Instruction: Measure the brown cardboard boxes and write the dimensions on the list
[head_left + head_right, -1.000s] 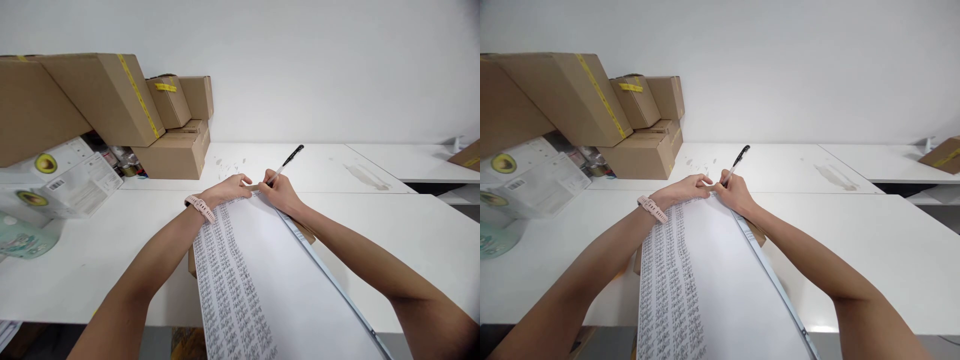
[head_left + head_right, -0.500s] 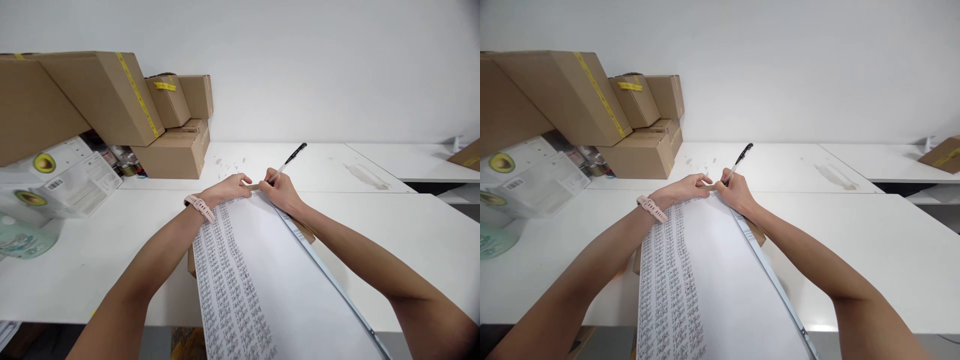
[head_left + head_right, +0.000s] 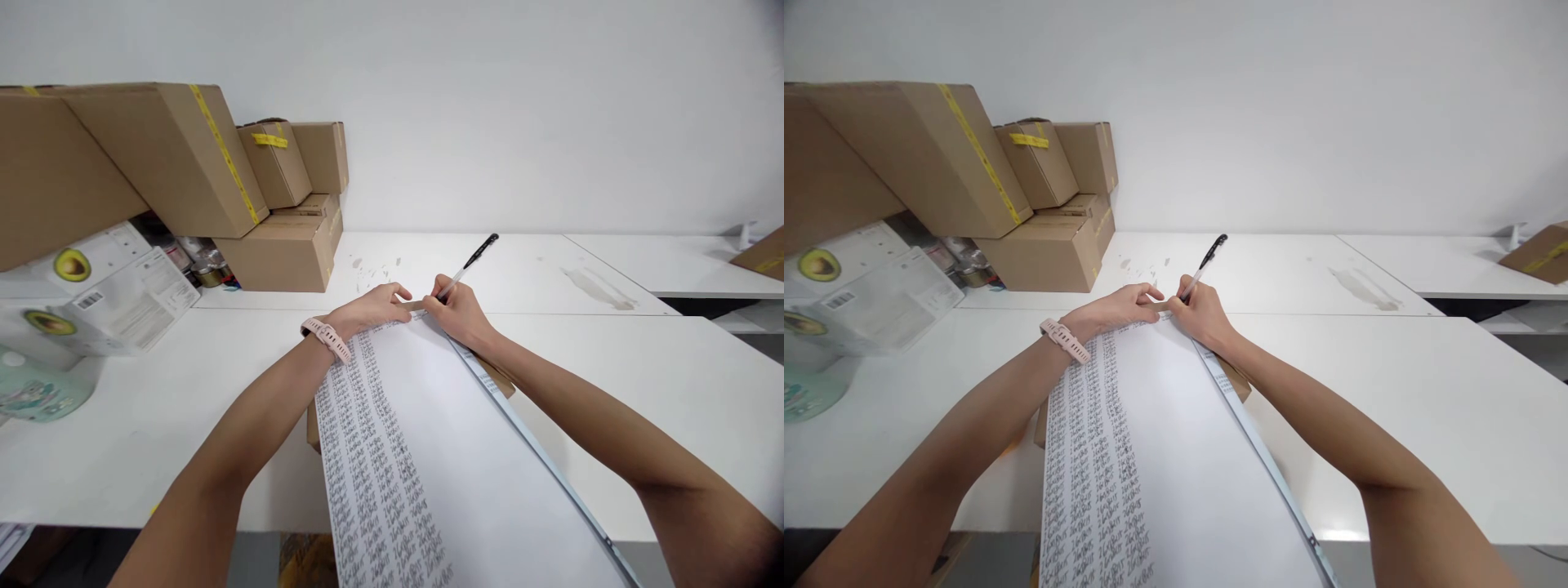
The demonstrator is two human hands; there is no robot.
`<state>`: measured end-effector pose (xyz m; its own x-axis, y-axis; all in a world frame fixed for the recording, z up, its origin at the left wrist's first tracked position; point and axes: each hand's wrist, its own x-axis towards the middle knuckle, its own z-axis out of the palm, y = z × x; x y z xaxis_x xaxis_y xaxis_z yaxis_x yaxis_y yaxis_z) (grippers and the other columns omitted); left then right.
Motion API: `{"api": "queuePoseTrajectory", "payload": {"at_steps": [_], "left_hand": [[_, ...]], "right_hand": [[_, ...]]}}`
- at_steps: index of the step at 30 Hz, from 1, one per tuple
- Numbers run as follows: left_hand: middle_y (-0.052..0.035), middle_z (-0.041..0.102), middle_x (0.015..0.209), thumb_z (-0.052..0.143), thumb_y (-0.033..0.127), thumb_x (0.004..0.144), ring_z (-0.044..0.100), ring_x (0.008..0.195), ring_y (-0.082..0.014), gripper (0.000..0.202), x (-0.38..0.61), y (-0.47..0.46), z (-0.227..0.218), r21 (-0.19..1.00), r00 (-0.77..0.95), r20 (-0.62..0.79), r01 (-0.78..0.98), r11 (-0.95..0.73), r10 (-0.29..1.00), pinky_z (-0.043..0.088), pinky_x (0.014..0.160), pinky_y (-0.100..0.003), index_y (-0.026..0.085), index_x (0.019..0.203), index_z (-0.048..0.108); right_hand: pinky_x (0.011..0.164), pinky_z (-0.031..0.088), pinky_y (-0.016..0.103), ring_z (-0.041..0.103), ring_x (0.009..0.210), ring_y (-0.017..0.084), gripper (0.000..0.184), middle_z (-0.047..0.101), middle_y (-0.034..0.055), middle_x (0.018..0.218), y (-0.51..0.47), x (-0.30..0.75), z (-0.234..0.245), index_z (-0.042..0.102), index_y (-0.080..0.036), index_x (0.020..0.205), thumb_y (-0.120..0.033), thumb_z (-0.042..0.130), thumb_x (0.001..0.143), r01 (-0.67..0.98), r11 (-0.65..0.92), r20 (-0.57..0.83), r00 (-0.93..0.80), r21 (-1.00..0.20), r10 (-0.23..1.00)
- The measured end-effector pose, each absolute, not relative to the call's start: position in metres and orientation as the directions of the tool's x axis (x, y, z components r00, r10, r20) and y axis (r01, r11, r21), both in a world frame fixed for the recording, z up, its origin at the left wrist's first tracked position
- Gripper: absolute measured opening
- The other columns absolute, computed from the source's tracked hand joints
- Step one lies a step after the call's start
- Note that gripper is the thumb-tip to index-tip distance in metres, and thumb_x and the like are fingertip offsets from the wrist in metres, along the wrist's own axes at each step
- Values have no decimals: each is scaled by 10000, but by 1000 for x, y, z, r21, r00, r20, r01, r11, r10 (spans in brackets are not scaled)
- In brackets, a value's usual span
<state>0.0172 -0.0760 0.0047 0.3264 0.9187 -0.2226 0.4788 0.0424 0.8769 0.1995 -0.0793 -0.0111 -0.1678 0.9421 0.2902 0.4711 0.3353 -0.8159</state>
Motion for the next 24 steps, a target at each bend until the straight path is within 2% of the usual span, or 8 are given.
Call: {"api": "queuePoseTrajectory", "payload": {"at_steps": [12, 16, 20, 22, 24], "left_hand": [[-62, 654, 967, 689, 166, 683, 630, 831, -219, 497, 18, -78, 7, 874, 312, -234, 482, 58, 921, 471, 712, -333, 175, 1165, 570], [-80, 668, 1015, 694, 171, 680, 641, 813, -215, 519, 19, -81, 12, 876, 311, -252, 477, 79, 916, 483, 697, -330, 173, 1181, 559], [-93, 689, 999, 716, 187, 667, 658, 822, -236, 557, 17, -82, 13, 871, 312, -266, 483, 89, 912, 493, 706, -349, 166, 1200, 557], [-90, 695, 988, 730, 201, 661, 665, 843, -246, 564, 16, -80, 12, 871, 318, -264, 484, 83, 911, 498, 716, -353, 169, 1199, 563], [-90, 698, 997, 743, 218, 658, 671, 851, -249, 571, 14, -79, 11, 872, 328, -261, 483, 77, 908, 506, 715, -354, 174, 1199, 566]], "right_hand": [[510, 230, 289, 311, 535, 109, 188, 343, -67, 525, -77, 201, -13, 396, -228, 618, -192, 556, 710, 456, 334, 289, -168, -825, 943], [513, 269, 277, 351, 541, 108, 215, 378, -66, 539, -77, 199, -14, 399, -229, 626, -188, 579, 737, 398, 362, 352, -102, -843, 930], [569, 390, 277, 480, 564, 125, 189, 532, -39, 628, -85, 212, -11, 510, -231, 786, -379, 577, 881, 251, 428, 460, 82, -868, 884], [574, 426, 289, 521, 542, 139, 259, 590, -19, 640, -98, 230, -8, 574, -227, 923, -482, 527, 929, 260, 412, 452, 119, -873, 884], [554, 432, 293, 539, 514, 151, 319, 603, -3, 602, -120, 253, -7, 604, -221, 921, -525, 510, 939, 341, 315, 380, 144, -886, 914]]}}
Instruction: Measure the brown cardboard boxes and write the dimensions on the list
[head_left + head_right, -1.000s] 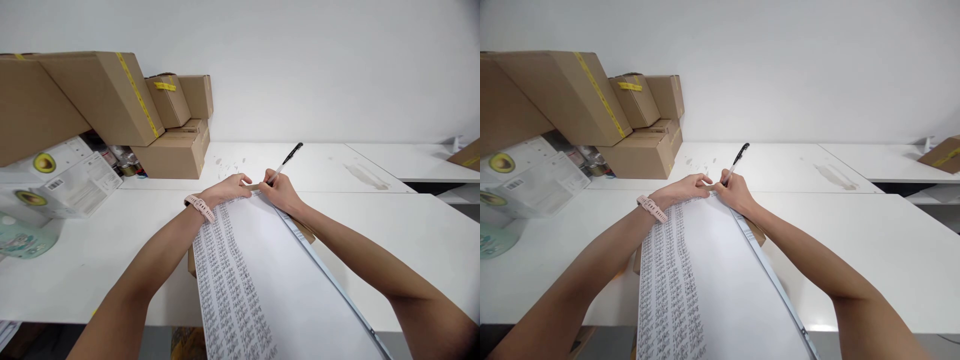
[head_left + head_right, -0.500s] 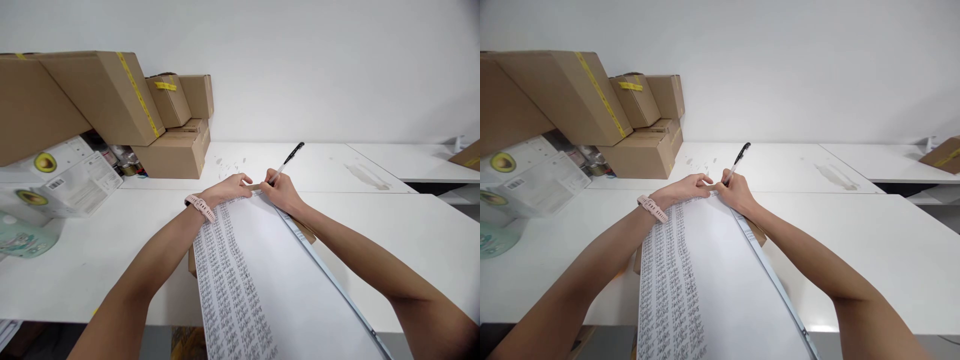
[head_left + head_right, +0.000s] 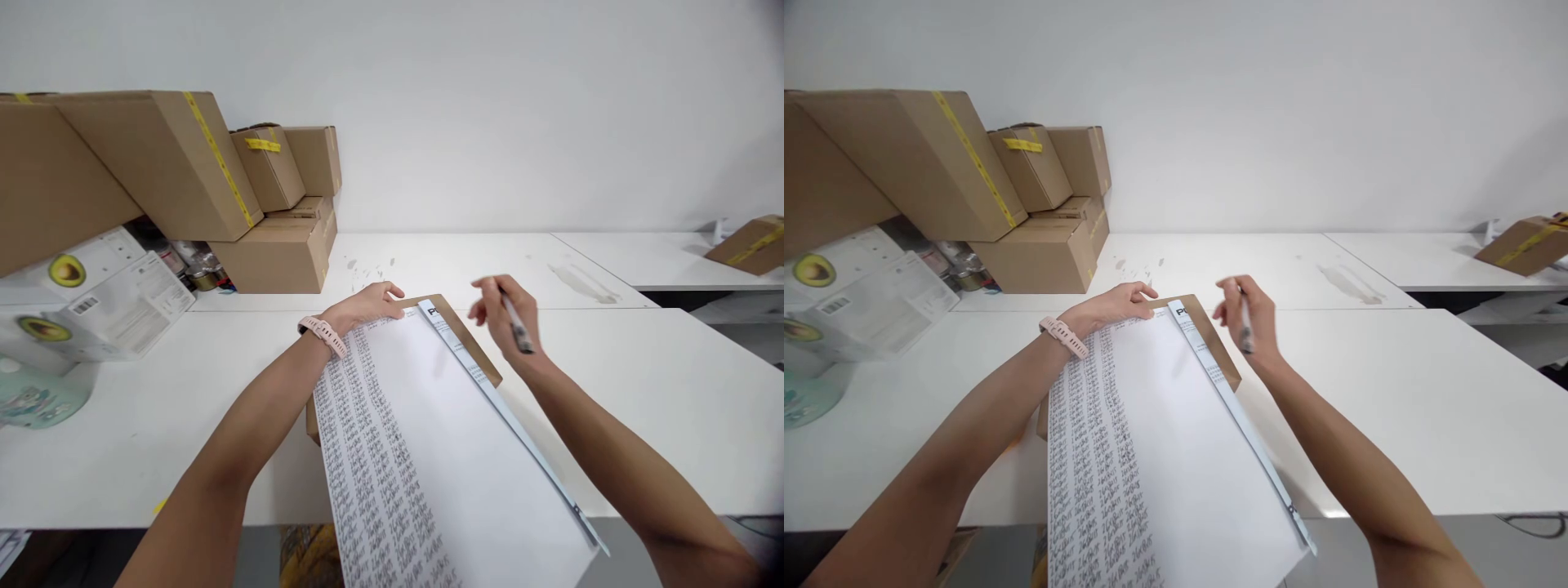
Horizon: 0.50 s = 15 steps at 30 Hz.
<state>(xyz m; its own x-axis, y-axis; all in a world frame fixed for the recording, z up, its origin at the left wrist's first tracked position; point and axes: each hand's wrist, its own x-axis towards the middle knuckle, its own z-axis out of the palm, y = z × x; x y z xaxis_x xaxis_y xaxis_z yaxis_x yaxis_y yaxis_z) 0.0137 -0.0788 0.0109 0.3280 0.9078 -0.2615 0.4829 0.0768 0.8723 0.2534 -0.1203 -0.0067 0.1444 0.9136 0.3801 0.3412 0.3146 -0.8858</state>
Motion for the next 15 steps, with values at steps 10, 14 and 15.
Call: {"api": "queuePoseTrajectory", "payload": {"at_steps": [10, 14, 15], "left_hand": [[-137, 701, 1107, 770, 291, 677, 696, 914, -280, 585, 10, -71, -1, 870, 353, -210, 494, 9, 912, 544, 780, -420, 175, 1224, 599], [-161, 560, 1414, 753, 329, 721, 543, 1296, -293, 598, -2, -84, 21, 883, 265, 23, 447, -143, 964, 447, 1044, -441, 185, 1274, 579], [-154, 552, 1429, 743, 339, 737, 510, 1334, -285, 577, -9, -93, 30, 881, 206, 136, 422, -214, 969, 422, 1076, -446, 185, 1269, 582]], "right_hand": [[487, 296, 232, 338, 536, 91, 496, 397, -61, 633, -248, 300, -44, 376, -230, 710, -539, 758, 780, 267, -24, -77, -189, -963, 979], [525, 320, 232, 371, 591, 99, 496, 423, -42, 675, -251, 312, -44, 363, -221, 676, -450, 795, 765, 188, 158, 167, 32, -969, 985], [535, 330, 233, 392, 610, 103, 504, 438, -36, 686, -250, 322, -41, 363, -220, 666, -430, 815, 744, 179, 199, 224, 132, -963, 966]]}}
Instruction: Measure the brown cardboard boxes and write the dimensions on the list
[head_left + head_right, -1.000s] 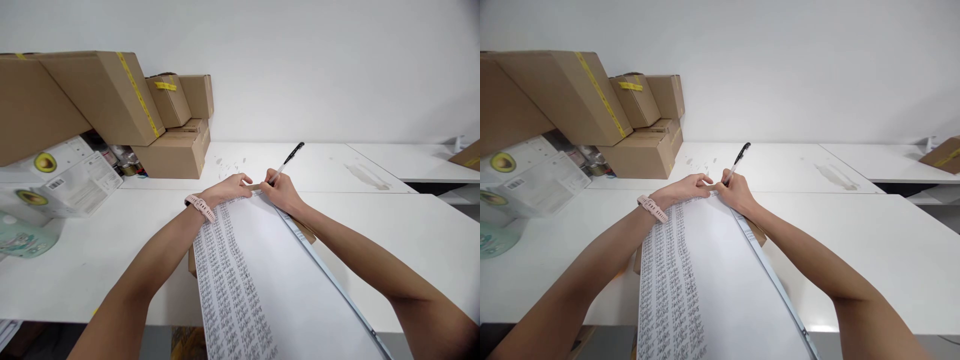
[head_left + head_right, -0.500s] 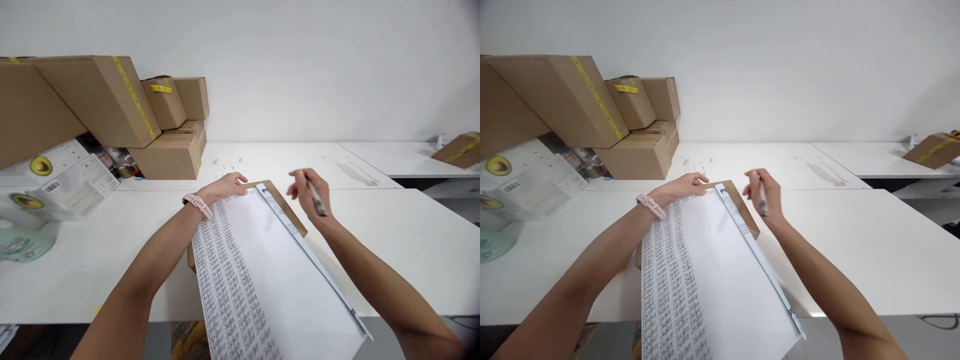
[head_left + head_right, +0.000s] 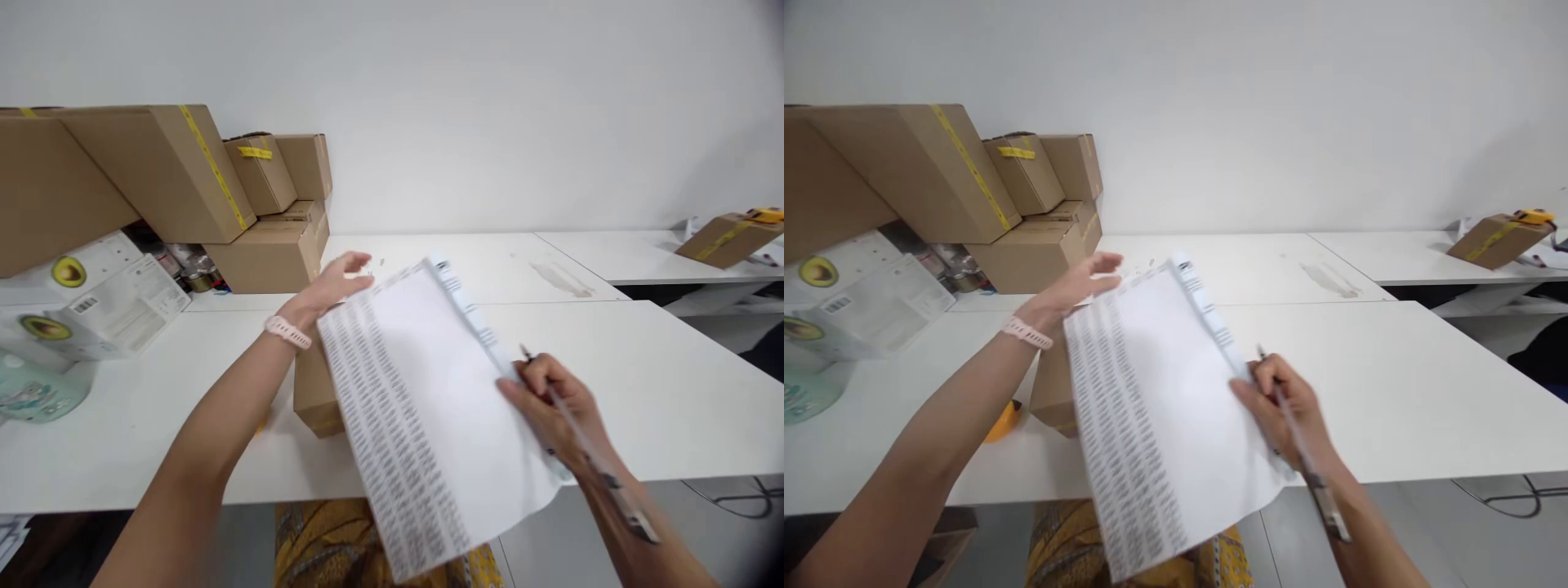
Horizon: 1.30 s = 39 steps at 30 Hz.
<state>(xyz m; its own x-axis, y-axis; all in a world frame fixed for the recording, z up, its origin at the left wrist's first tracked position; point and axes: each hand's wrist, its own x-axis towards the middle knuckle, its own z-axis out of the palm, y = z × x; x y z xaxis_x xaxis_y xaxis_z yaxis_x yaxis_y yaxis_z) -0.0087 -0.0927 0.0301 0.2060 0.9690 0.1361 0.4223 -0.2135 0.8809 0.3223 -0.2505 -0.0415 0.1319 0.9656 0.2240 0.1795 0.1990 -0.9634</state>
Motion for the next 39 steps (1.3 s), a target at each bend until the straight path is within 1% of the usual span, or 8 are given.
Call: {"api": "queuePoseTrajectory", "payload": {"at_steps": [5, 9, 13, 19, 28, 32, 36, 39], "left_hand": [[-104, 682, 1252, 730, 334, 792, 605, 1203, -258, 376, -63, -165, 45, 778, -134, 542, 452, -436, 829, 462, 1046, -473, 176, 1126, 658], [-28, 698, 1199, 682, 367, 847, 641, 1143, -288, 290, -113, -224, -8, 786, -347, 435, 597, -161, 831, 491, 1014, -492, 254, 1113, 670], [-80, 659, 1277, 652, 482, 803, 644, 1141, -345, 460, -147, -256, -80, 736, -513, 244, 651, 188, 823, 512, 990, -511, 249, 1199, 660], [-204, 620, 1301, 634, 644, 737, 581, 1194, -396, 820, -150, -278, -132, 559, -415, 157, 786, 266, 896, 477, 1017, -526, 114, 1359, 563], [-219, 623, 1282, 674, 575, 705, 572, 1197, -409, 881, -132, -284, -140, 506, -484, 222, 799, 325, 846, 443, 1052, -560, 94, 1424, 508], [-152, 688, 1118, 741, 559, 681, 674, 1025, -333, 942, -115, -306, -102, 884, -602, 79, 411, 223, 795, 545, 906, -480, 137, 1466, 437], [-116, 735, 1017, 773, 572, 655, 713, 779, -282, 981, -76, -338, -35, 999, -310, 28, -10, -33, 950, 566, 629, -365, 210, 1486, 398], [-82, 725, 919, 802, 583, 656, 696, 689, -256, 866, -36, -344, -1, 981, 11, 63, -183, -60, 998, 547, 531, -333, 275, 1396, 473]], "right_hand": [[571, 382, 262, 489, 706, 141, 500, 515, -4, 773, -245, 401, -55, 420, -238, 668, -351, 903, 608, 107, 157, 189, 522, -982, 831], [544, 380, 316, 489, 668, 176, 491, 512, 6, 747, -244, 444, -105, 423, -261, 680, -421, 878, 595, 133, 12, 81, 529, -991, 845], [500, 309, 323, 380, 536, 153, 462, 411, -25, 603, -243, 455, -145, 376, -262, 697, -505, 766, 651, 388, -150, 38, 436, -910, 899], [577, 322, 323, 589, 860, 291, 171, 659, 102, 889, -224, 443, -140, 484, -245, 890, -413, 473, 917, 926, -232, 182, 294, -297, 938], [731, 398, 361, 612, 860, 267, 480, 699, 124, 889, -193, 395, -144, 619, -155, 1262, 14, 377, 883, 964, 205, 192, -237, 169, 952], [602, 379, 324, 608, 765, 233, 471, 696, 108, 894, -201, 388, -130, 610, -171, 1331, -61, 369, 942, 983, 181, 366, -182, 36, 913], [554, 405, 290, 581, 671, 162, 271, 685, 61, 885, -238, 348, -76, 676, -216, 1175, -284, 490, 990, 848, 303, 596, 18, -434, 803], [499, 427, 259, 518, 542, 114, 247, 627, 4, 763, -268, 298, -32, 670, -241, 1071, -435, 549, 979, 380, 363, 350, -105, -851, 931]]}}
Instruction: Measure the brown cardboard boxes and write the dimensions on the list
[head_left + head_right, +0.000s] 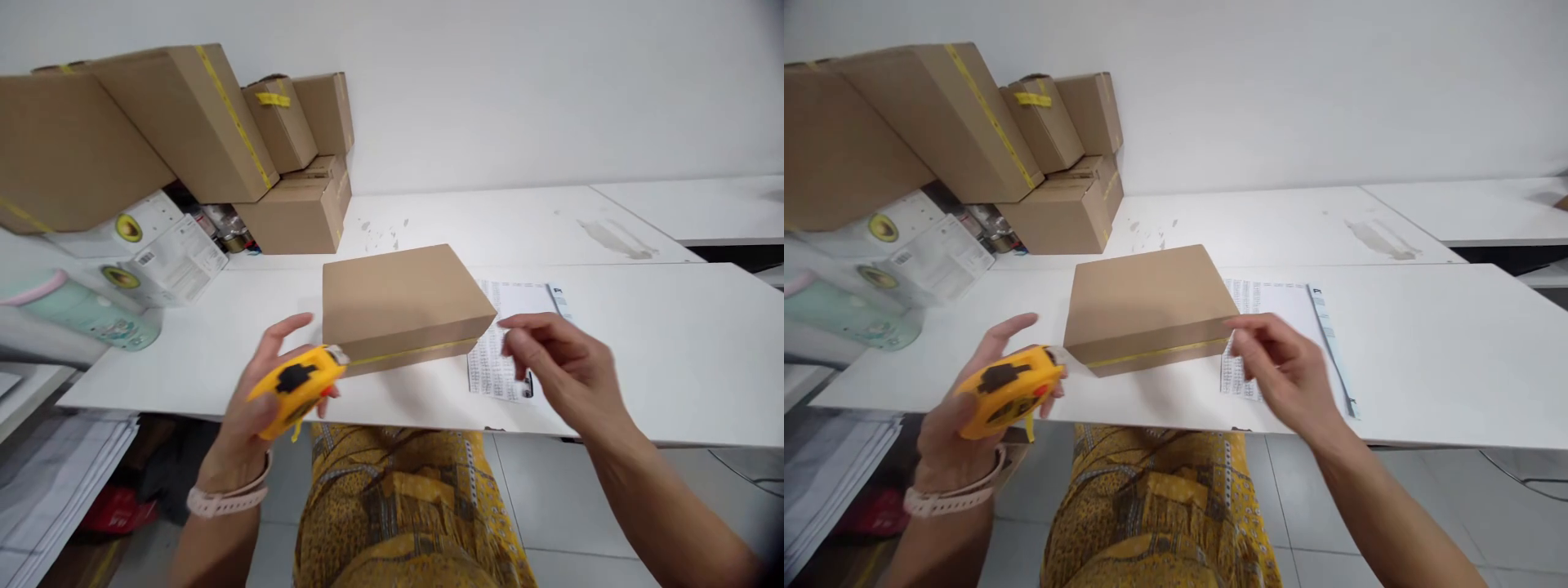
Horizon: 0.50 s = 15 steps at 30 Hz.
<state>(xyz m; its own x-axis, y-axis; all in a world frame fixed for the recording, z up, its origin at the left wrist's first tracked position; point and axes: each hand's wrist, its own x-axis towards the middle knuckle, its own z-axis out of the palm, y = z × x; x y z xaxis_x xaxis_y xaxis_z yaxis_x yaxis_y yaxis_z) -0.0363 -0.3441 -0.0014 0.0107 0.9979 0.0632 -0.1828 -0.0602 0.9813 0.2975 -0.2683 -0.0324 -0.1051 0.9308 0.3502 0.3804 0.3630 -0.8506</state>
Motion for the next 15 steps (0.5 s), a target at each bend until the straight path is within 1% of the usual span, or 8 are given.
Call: {"api": "queuePoseTrajectory", "payload": {"at_steps": [1, 2, 3, 5, 7, 11, 13, 15], "left_hand": [[-72, 712, 896, 804, 576, 666, 693, 690, -250, 825, -24, -342, 3, 974, 122, 71, -223, -42, 990, 541, 515, -318, 287, 1371, 487], [-67, 700, 887, 799, 569, 682, 686, 693, -239, 794, -14, -338, 4, 968, 209, 86, -250, -32, 974, 534, 508, -303, 290, 1358, 490], [-64, 691, 886, 789, 561, 704, 679, 701, -226, 769, -6, -334, 3, 967, 281, 91, -255, -17, 955, 529, 516, -290, 293, 1358, 484], [-57, 679, 888, 758, 561, 750, 653, 699, -197, 736, 5, -328, -1, 976, 369, 82, -219, 1, 926, 518, 543, -276, 293, 1368, 462], [-58, 671, 929, 740, 569, 774, 640, 724, -187, 719, 9, -326, -5, 987, 400, 41, -157, 24, 916, 510, 568, -272, 300, 1371, 443], [-66, 655, 1017, 735, 581, 776, 642, 790, -197, 720, 8, -329, -6, 992, 405, -1, -114, 51, 914, 512, 584, -268, 314, 1368, 425], [-59, 670, 981, 724, 575, 786, 644, 758, -186, 710, 2, -329, -3, 995, 411, 3, -89, 37, 912, 515, 589, -264, 303, 1370, 427], [-62, 693, 940, 727, 546, 790, 654, 724, -183, 701, -10, -324, 3, 999, 406, 16, -45, 2, 914, 515, 581, -258, 279, 1369, 436]], "right_hand": [[487, 433, 257, 507, 523, 109, 297, 615, 1, 747, -275, 281, -22, 666, -232, 1048, -484, 521, 986, 251, 291, 221, -272, -923, 937], [481, 442, 255, 508, 523, 106, 361, 614, 7, 757, -279, 265, -14, 661, -219, 1015, -533, 485, 992, 166, 201, 110, -437, -966, 893], [476, 445, 252, 514, 535, 105, 428, 610, 15, 772, -282, 251, -8, 650, -207, 965, -583, 446, 992, 118, 112, 27, -559, -987, 829], [469, 440, 245, 513, 545, 103, 541, 593, 20, 765, -281, 231, -4, 606, -193, 856, -669, 379, 976, 93, -12, -74, -694, -996, 716], [464, 411, 237, 488, 527, 96, 579, 552, 1, 699, -278, 219, -4, 552, -194, 778, -717, 374, 952, 101, -34, -97, -733, -994, 673], [432, 259, 224, 360, 480, 77, 550, 414, -53, 567, -276, 208, -4, 477, -207, 689, -714, 507, 900, 125, 60, -53, -742, -990, 669], [428, 208, 233, 310, 473, 72, 548, 376, -62, 548, -270, 208, 0, 458, -210, 654, -702, 558, 876, 106, 45, -49, -743, -993, 668], [430, 194, 244, 292, 462, 69, 540, 373, -63, 530, -254, 216, 7, 452, -212, 629, -678, 592, 864, 64, 8, -39, -706, -998, 707]]}}
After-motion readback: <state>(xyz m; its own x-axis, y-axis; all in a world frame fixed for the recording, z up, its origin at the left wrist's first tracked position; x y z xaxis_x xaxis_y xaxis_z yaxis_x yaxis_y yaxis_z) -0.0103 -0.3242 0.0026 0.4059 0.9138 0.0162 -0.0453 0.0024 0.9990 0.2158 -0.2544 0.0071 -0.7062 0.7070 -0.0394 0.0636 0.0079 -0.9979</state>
